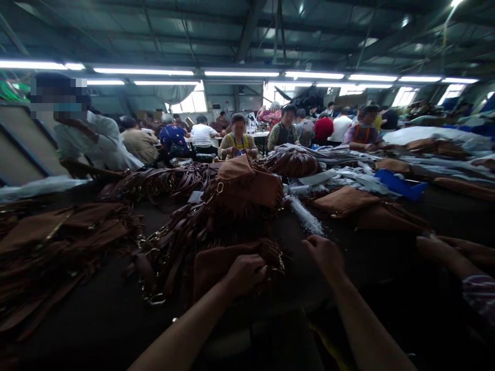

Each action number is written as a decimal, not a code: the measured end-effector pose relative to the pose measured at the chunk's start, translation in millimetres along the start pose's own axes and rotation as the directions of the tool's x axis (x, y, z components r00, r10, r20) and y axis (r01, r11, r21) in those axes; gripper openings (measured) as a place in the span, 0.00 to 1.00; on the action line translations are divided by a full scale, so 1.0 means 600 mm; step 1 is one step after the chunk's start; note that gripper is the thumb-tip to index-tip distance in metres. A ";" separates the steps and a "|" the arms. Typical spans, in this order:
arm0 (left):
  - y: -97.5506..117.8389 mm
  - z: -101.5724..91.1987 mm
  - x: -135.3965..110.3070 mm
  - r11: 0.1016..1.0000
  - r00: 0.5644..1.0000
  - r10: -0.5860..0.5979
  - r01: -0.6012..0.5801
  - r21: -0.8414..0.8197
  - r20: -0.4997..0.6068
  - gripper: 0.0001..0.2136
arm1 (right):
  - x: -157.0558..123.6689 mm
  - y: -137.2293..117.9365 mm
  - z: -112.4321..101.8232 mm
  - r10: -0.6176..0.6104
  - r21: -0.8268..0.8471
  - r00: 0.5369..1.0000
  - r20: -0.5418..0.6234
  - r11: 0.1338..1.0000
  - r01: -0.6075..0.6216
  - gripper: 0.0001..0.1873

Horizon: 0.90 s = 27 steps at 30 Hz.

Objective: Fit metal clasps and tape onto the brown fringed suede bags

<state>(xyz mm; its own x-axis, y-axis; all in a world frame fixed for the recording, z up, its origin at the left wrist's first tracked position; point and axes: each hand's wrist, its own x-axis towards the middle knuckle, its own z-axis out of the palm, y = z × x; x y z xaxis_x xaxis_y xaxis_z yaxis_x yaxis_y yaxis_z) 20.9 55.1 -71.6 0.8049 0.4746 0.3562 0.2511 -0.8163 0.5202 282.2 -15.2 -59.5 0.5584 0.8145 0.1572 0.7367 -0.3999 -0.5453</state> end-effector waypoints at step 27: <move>-0.003 -0.021 0.002 0.960 0.996 -0.024 0.047 -0.278 0.087 0.08 | -0.171 -0.066 0.047 -0.076 0.603 0.881 0.468 0.756 -0.255 0.18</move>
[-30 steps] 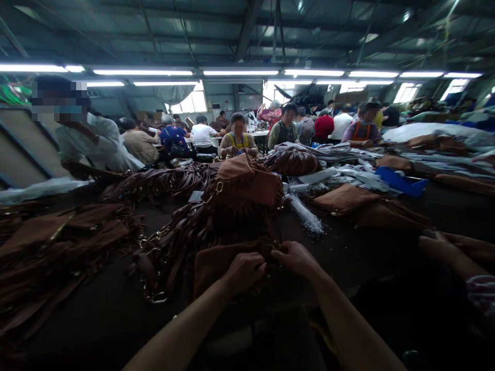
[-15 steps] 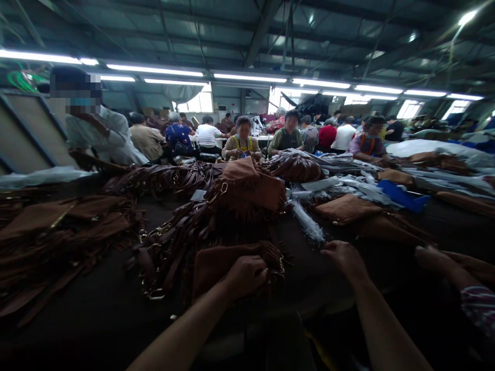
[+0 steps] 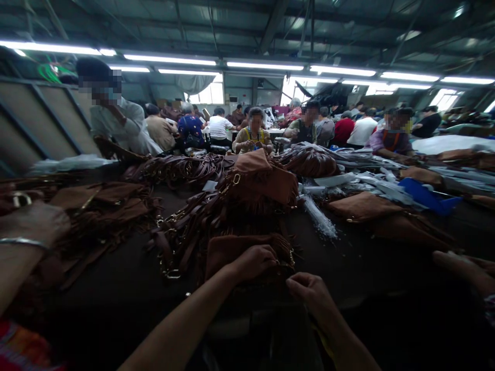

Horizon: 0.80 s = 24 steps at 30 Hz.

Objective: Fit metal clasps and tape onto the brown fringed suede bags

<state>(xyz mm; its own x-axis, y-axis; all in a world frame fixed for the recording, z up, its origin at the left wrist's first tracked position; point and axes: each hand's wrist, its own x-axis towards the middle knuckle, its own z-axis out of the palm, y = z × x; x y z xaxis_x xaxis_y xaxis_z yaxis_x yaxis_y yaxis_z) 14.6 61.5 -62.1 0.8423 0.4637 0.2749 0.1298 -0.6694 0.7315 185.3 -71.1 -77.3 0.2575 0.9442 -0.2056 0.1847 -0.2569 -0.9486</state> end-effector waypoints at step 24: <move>-0.005 0.009 0.009 0.922 0.959 -0.252 0.198 -0.334 -0.130 0.07 | -0.005 -0.018 0.041 -0.258 -0.599 0.962 -0.095 0.786 0.152 0.10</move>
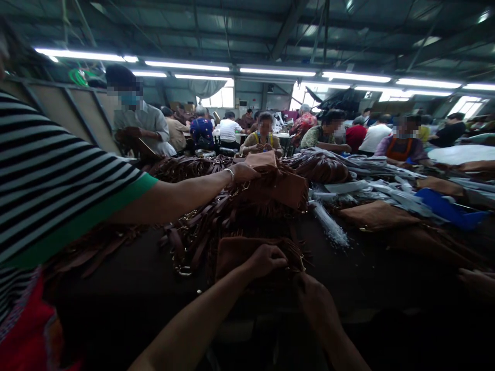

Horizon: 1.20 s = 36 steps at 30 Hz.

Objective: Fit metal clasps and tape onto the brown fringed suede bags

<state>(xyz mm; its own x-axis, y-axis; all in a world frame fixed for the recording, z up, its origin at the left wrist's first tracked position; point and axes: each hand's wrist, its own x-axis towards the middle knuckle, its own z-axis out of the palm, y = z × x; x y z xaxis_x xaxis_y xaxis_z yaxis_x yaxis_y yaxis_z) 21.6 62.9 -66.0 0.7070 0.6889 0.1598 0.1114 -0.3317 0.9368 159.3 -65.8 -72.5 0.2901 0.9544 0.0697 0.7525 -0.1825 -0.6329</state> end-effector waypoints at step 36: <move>0.016 -0.033 -0.002 0.975 0.969 -0.211 0.218 0.040 -0.132 0.14 | 0.099 -0.018 0.037 -0.317 -0.049 0.921 -0.227 0.948 0.315 0.17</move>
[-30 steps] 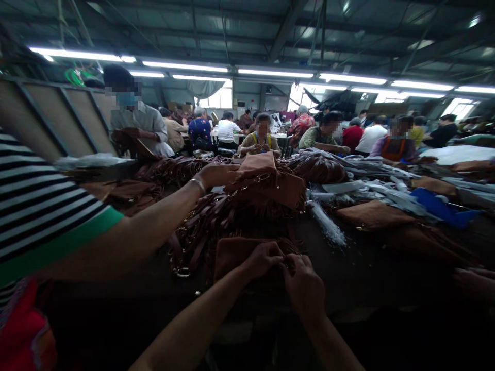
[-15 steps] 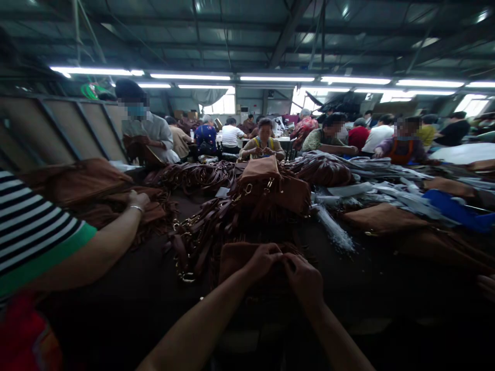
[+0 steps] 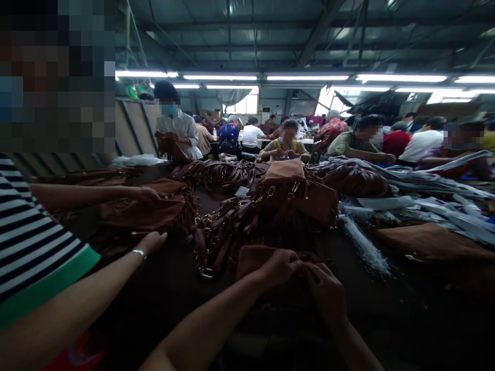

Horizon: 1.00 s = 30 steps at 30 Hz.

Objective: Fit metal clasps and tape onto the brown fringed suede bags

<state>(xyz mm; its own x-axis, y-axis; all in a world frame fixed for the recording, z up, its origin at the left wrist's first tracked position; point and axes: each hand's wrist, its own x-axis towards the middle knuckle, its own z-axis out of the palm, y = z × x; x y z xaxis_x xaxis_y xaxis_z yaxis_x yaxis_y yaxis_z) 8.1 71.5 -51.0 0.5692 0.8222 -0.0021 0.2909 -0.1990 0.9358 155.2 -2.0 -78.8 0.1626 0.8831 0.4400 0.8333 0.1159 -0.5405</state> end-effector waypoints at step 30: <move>0.102 0.090 0.245 0.473 0.848 0.439 -0.499 0.726 0.297 0.08 | -0.013 0.029 0.064 -0.086 0.058 0.982 -0.166 0.994 0.097 0.15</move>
<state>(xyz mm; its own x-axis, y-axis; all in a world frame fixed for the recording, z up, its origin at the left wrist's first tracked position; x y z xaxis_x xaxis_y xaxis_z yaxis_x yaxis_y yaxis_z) 151.2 151.1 -12.9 0.8390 0.4512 0.3041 0.4116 -0.8918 0.1877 147.9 10.6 -119.1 0.1757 0.7819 0.5982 0.8131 0.2273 -0.5359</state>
